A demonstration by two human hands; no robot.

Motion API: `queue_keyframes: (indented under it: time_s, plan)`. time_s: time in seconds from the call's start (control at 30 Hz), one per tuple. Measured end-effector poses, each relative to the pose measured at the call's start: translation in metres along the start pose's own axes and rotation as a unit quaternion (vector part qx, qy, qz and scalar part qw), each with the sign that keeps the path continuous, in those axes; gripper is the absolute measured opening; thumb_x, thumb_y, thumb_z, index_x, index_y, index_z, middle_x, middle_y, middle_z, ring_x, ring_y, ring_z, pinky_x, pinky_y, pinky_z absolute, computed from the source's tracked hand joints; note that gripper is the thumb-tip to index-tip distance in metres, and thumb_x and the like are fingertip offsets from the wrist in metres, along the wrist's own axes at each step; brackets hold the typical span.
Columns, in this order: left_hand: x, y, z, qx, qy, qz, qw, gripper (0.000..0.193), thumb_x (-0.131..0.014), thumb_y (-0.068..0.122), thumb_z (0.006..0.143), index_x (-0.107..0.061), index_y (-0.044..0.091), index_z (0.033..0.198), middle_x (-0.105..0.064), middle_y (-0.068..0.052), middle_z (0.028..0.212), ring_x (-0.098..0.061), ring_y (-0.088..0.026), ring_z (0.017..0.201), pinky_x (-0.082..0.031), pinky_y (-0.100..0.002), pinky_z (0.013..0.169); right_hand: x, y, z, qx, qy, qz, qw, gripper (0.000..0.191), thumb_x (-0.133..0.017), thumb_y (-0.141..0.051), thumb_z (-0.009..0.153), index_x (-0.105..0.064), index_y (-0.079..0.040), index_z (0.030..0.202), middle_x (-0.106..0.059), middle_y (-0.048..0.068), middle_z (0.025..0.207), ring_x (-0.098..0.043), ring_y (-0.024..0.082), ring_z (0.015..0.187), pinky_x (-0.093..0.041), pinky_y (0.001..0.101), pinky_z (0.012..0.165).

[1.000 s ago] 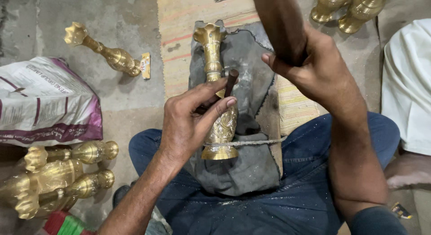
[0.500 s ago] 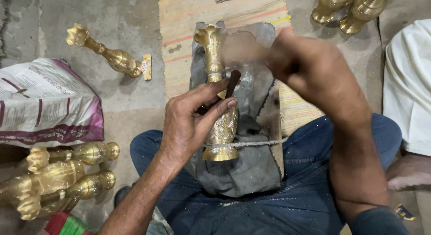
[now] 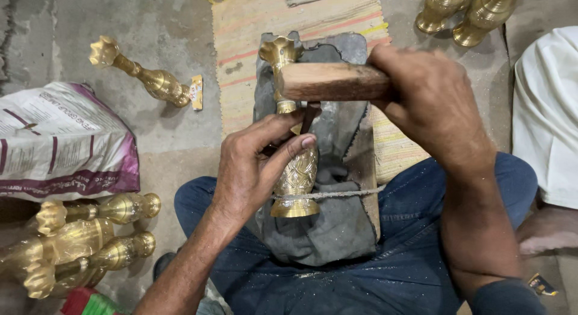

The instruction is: The person sits cross-legged on the floor with a brass vase lashed to a board on their lap. They hold a chisel against the vase's engraved surface and strike it with a wooden mallet, repositioning the chisel repeatedly to carve decorative patterns into the brass.

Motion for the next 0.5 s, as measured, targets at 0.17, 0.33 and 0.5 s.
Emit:
queue_keyframes:
  time_s: [0.17,0.33,0.5]
  plan:
    - [0.002,0.003,-0.001,-0.036,0.005,-0.012,0.999,0.03,-0.077,0.014,0.095,-0.072,0.003,0.123,-0.076,-0.006,0.096,-0.076,-0.011,0.086,-0.061,-0.029,0.07,0.0,0.0,-0.001,-0.031,-0.015,0.038,0.999,0.031,-0.082,-0.012,0.091,-0.06,-0.002,0.111,-0.066,0.013,0.085,-0.067,0.031,0.078,-0.053,0.0429,0.07]
    - [0.0,-0.003,-0.004,0.101,0.033,-0.008,0.994,0.037,-0.079,0.017,0.091,-0.074,0.008,0.126,-0.077,-0.007,0.073,-0.07,-0.011,0.064,-0.055,-0.03,0.057,0.001,-0.001,0.002,-0.031,-0.006,-0.055,0.998,0.031,-0.086,-0.017,0.096,-0.063,-0.004,0.113,-0.07,0.013,0.09,-0.071,0.03,0.084,-0.051,0.0444,0.072]
    - [-0.002,0.006,-0.008,-0.026,0.065,0.0,0.998,0.036,-0.081,0.017,0.093,-0.072,0.002,0.124,-0.077,-0.007,0.089,-0.073,-0.008,0.076,-0.061,-0.026,0.067,0.008,-0.012,0.003,0.058,0.061,-0.063,0.994,0.033,-0.086,-0.011,0.088,-0.067,-0.002,0.114,-0.073,0.016,0.101,-0.071,0.035,0.09,-0.053,0.0448,0.077]
Point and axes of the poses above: each hand's wrist, its own z-axis towards the middle knuckle, its own x-axis out of the back of the hand, y = z × x, the point moved 4 cm from there along z, towards the middle knuckle
